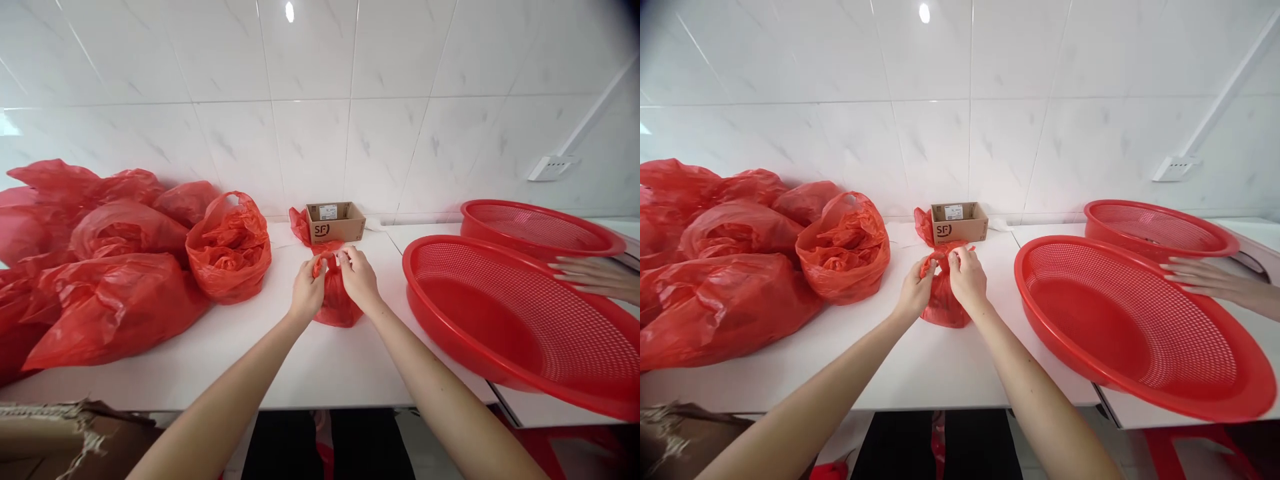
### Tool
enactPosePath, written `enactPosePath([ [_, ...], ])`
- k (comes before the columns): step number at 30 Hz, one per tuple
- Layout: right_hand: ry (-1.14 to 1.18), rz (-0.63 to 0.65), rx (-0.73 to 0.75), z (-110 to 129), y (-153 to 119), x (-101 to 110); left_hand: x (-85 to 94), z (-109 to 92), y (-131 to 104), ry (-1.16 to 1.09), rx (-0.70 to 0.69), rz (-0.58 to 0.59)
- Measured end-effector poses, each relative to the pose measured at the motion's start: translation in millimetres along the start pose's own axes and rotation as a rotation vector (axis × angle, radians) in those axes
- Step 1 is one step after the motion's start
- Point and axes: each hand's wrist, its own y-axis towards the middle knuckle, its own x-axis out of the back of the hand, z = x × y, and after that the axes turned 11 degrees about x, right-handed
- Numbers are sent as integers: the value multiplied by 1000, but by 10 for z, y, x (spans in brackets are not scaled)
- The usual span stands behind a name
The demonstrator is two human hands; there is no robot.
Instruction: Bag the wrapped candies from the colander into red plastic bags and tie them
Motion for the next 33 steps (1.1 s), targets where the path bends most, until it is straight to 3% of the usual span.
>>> enactPosePath([
  [5,-64,7,-74,-372,19,-116,-141,190,17,41,45,-104],
  [9,-144,23,-129,-601,27,-62,-137,356,38,44,43,-134],
  [16,-2,315,-124,-567,-3,-83,-11,394,56,107,100,-54],
  [21,-14,204,-78,-535,-6,-78,46,315,45,66,148,10],
  [28,-136,41,2,-471,-15,1,39,369,-5,106,33,-22],
  [33,-109,-38,52,-481,-20,3,41,448,-5,139,-139,-87],
])
